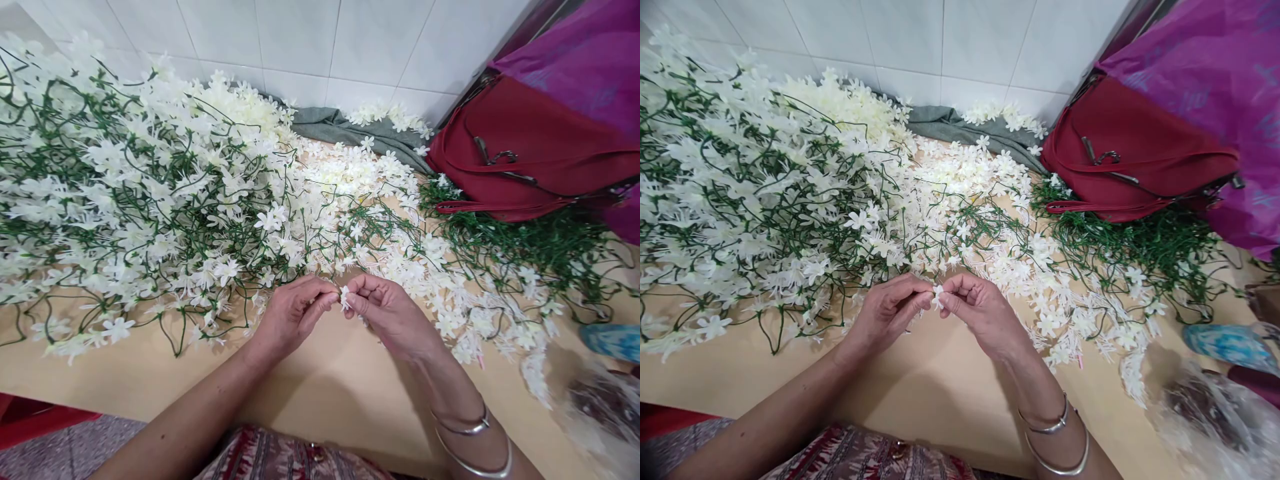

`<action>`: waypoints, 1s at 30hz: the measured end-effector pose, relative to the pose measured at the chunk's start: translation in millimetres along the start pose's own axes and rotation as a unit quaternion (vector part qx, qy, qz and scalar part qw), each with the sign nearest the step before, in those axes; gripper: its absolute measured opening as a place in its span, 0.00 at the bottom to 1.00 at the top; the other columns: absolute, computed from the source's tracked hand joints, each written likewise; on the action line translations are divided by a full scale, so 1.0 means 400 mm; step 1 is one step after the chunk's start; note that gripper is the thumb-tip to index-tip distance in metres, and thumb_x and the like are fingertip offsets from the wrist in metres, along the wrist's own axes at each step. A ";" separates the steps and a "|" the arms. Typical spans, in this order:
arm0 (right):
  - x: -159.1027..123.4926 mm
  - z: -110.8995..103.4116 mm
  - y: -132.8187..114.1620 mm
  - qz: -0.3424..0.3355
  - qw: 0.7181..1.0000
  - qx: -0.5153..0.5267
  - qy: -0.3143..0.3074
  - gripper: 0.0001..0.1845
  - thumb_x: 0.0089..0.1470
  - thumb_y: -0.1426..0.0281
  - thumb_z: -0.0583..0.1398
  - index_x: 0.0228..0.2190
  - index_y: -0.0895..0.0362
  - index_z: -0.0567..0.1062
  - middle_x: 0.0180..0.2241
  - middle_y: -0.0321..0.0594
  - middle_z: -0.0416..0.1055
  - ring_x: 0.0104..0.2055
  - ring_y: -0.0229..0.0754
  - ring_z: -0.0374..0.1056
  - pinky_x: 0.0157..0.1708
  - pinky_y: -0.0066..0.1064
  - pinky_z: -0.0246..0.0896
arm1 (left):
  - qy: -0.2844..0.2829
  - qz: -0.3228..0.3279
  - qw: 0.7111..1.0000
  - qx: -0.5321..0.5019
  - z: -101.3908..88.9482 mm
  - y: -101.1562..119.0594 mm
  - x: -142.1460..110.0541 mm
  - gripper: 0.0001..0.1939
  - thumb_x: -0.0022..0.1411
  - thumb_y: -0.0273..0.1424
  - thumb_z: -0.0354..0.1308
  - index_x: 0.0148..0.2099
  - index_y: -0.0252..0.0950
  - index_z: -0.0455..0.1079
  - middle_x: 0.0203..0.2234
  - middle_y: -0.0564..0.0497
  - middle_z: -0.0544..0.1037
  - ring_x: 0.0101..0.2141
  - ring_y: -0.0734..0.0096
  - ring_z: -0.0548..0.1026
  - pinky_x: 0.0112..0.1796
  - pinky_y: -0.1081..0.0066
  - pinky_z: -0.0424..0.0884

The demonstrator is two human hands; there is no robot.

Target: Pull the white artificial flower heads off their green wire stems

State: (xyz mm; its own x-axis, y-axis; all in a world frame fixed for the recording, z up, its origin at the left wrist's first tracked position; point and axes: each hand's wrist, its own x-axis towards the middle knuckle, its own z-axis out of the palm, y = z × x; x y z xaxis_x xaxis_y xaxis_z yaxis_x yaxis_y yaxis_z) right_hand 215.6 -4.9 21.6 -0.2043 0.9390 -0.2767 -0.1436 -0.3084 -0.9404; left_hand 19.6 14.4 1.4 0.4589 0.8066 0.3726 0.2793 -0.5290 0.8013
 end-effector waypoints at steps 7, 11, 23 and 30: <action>0.000 0.003 0.000 0.012 1.000 -0.019 0.010 0.18 0.50 0.55 0.72 0.30 0.55 0.77 0.25 0.34 0.72 0.25 0.34 0.63 0.23 0.27 0.54 | -0.007 -0.024 0.999 -0.031 -0.003 -0.004 -0.001 0.09 0.74 0.30 0.57 0.39 0.37 0.76 0.29 0.54 0.79 0.31 0.75 0.75 0.35 0.76 0.69; 0.002 0.003 0.002 0.003 1.000 -0.012 0.007 0.17 0.51 0.56 0.72 0.30 0.55 0.77 0.26 0.34 0.72 0.27 0.35 0.65 0.25 0.27 0.54 | 0.003 -0.021 0.999 -0.032 -0.002 -0.005 -0.001 0.09 0.74 0.30 0.57 0.39 0.37 0.77 0.29 0.53 0.80 0.30 0.75 0.76 0.35 0.76 0.69; 0.006 0.009 -0.005 0.011 1.000 -0.016 0.005 0.18 0.50 0.55 0.72 0.29 0.54 0.75 0.25 0.32 0.71 0.27 0.35 0.65 0.29 0.29 0.59 | 0.017 -0.004 1.000 -0.009 0.000 -0.006 -0.004 0.08 0.72 0.29 0.59 0.38 0.36 0.77 0.27 0.53 0.78 0.28 0.76 0.75 0.32 0.77 0.69; 0.005 0.003 -0.011 0.039 0.999 -0.018 -0.003 0.19 0.50 0.54 0.72 0.29 0.55 0.75 0.24 0.33 0.71 0.25 0.36 0.63 0.24 0.29 0.56 | 0.010 0.015 1.000 0.005 0.002 -0.009 -0.006 0.08 0.73 0.29 0.58 0.40 0.36 0.76 0.28 0.52 0.79 0.29 0.74 0.76 0.32 0.77 0.69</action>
State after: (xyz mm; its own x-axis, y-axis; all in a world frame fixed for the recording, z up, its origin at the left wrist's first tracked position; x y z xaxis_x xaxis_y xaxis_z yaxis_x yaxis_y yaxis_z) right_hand 214.8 -1.7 25.5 -0.2188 0.9114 -0.3486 -0.0915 -0.3748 -0.9226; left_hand 18.3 14.3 -2.9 0.4492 0.7962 0.4054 0.2751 -0.5550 0.7851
